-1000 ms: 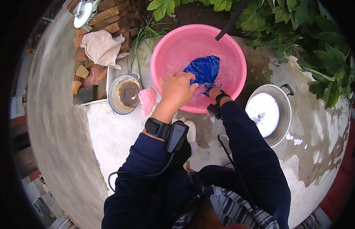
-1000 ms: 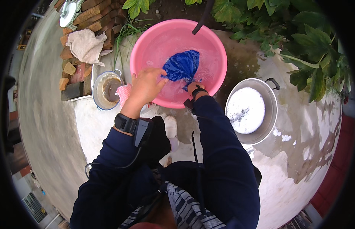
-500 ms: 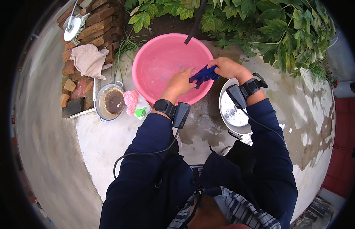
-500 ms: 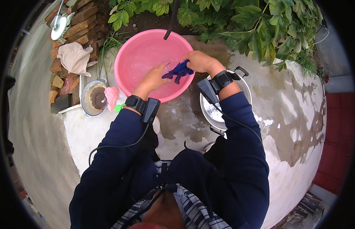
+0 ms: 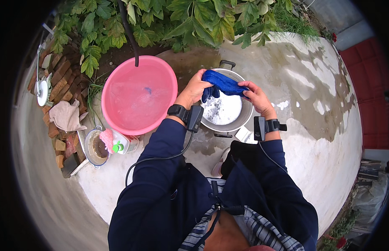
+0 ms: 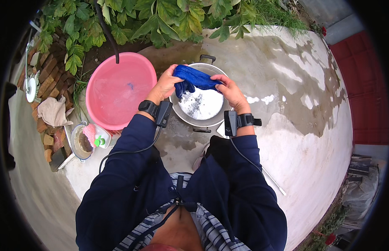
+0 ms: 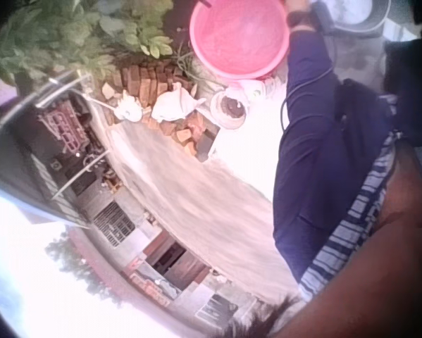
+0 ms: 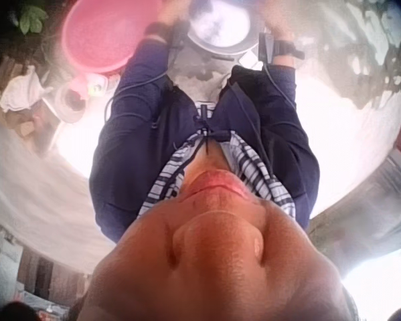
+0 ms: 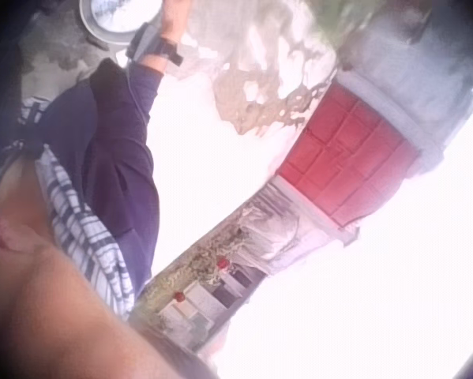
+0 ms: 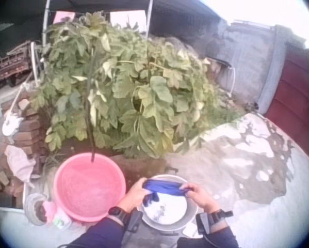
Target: The person washes a blue cloth by hand in a metal bucket filled with soapy water, repeatedly submerging, scrubbing, and wringing it. They then attach a pink cloth to a red flat mop head and place the mop aside.
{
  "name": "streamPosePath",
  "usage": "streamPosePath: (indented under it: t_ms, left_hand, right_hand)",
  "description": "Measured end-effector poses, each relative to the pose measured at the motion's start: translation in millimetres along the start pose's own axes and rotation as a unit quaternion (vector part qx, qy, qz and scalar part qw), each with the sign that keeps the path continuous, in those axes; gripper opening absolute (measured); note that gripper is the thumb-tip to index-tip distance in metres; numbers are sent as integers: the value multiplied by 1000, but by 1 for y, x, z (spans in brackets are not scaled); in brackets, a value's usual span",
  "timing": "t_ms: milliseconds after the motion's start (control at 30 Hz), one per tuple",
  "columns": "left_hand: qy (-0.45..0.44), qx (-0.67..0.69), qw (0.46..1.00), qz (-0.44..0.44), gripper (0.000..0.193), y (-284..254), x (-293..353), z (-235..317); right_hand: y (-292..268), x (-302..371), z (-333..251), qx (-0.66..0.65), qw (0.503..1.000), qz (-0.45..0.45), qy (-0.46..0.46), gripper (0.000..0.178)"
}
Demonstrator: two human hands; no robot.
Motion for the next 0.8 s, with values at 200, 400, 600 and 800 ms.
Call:
streamPosePath:
  t_ms: [200, 400, 600, 800]
  left_hand:
    - [-26, 92, 992, -86, 46, 53, -4, -1]
    - [-72, 189, 973, -109, 42, 61, -16, -17]
    - [-98, 333, 935, -69, 32, 43, -39, -39]
    - [-56, 285, 957, 19, 53, 42, -50, -60]
  right_hand:
    - [-11, -15, 64, -53, 994, 96, 17, 63]
    - [21, -36, 95, -306, 948, 74, 42, 71]
    - [46, -37, 78, -348, 937, 24, 28, 64]
    - [52, -32, 92, -265, 948, 123, 129, 46]
Point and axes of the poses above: each hand's wrist, its own x-axis away from the middle knuckle, its own y-axis out of the palm, z = x × y, the point moved 10 cm from there along -x, towards the middle knuckle, and after that the axes turned 8 degrees about -y, right-handed, at the moved point
